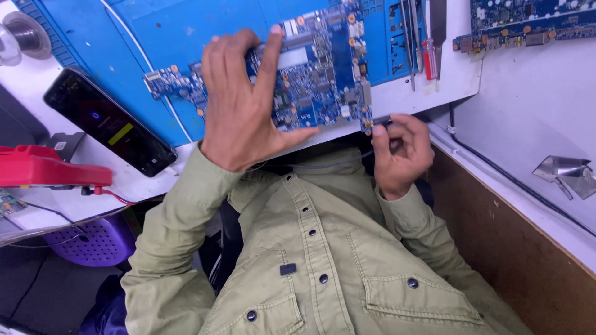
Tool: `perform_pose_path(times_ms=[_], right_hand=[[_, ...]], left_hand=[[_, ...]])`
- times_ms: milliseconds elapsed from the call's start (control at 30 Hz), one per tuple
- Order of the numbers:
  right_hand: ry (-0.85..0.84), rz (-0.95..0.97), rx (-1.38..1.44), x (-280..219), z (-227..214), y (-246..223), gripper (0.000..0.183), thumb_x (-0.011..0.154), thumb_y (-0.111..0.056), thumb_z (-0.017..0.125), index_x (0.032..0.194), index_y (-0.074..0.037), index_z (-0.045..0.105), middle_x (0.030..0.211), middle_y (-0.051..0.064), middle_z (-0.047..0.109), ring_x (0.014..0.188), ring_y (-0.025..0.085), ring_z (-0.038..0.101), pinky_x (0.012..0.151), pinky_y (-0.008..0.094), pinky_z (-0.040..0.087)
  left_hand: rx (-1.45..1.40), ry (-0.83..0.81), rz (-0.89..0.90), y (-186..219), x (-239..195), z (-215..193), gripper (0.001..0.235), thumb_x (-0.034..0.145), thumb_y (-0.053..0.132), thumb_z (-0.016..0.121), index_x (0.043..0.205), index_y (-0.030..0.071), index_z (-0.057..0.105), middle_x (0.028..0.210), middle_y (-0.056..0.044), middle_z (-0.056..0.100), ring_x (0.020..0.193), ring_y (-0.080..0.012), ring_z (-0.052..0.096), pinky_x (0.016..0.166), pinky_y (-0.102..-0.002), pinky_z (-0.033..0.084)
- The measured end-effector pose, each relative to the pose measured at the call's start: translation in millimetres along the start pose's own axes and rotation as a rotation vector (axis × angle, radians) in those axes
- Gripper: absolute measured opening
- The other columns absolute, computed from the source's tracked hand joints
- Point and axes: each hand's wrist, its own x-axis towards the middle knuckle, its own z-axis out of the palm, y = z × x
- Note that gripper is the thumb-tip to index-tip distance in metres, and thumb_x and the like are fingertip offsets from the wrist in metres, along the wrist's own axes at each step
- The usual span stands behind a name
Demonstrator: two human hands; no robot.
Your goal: The person uses a multimeter to test a blue circuit board on a workbench. They connect the multimeter probes to various points on the board, flip the board over to test the other side, and then flip it back to continue testing.
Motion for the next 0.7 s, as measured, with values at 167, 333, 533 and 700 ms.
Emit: perform_pose_path(times_ms=[167, 333, 533, 700], right_hand=[[0.030, -0.164, 0.095, -48, -36, 21, 0.033, 0.100, -0.021, 0.071, 0.115, 0.005, 0.058, 0.086, 0.020, 0.064, 0.070, 0.026, 0.064, 0.063, 0.033, 0.053], [-0.276, -0.226, 0.217, -81, -64, 39, 0.058, 0.105, -0.053, 0.057, 0.114, 0.004, 0.060, 0.099, 0.016, 0.072, 0.070, 0.028, 0.064, 0.066, 0.040, 0.054], [-0.305, -0.127, 0.140, -71, -56, 9, 0.059, 0.108, -0.054, 0.048, 0.098, 0.001, 0.068, 0.097, 0.017, 0.073, 0.076, 0.028, 0.070, 0.068, 0.042, 0.059], [-0.134, -0.019, 0.240, -73, -47, 46, 0.072, 0.102, -0.063, 0.055, 0.094, 0.006, 0.070, 0.095, 0.022, 0.071, 0.080, 0.030, 0.072, 0.068, 0.045, 0.060]], left_hand=[[-0.031, 0.017, -0.168, 64, -43, -45, 0.113, 0.095, 0.092, 0.041, 0.167, 0.007, 0.021, 0.139, -0.027, 0.051, 0.131, -0.0447, 0.054, 0.116, -0.067, 0.039], [-0.018, -0.122, -0.249, 100, -89, -44, 0.116, 0.083, 0.098, 0.064, 0.157, 0.013, 0.040, 0.141, -0.017, 0.048, 0.126, -0.0374, 0.055, 0.102, -0.067, 0.046], [-0.083, -0.052, -0.204, 97, -85, -35, 0.090, 0.102, 0.082, 0.043, 0.159, 0.013, 0.035, 0.138, -0.015, 0.052, 0.128, -0.0344, 0.054, 0.106, -0.063, 0.044], [-0.058, -0.044, -0.197, 85, -62, -39, 0.095, 0.100, 0.086, 0.042, 0.159, 0.013, 0.036, 0.142, -0.014, 0.052, 0.132, -0.0323, 0.053, 0.113, -0.061, 0.037]])
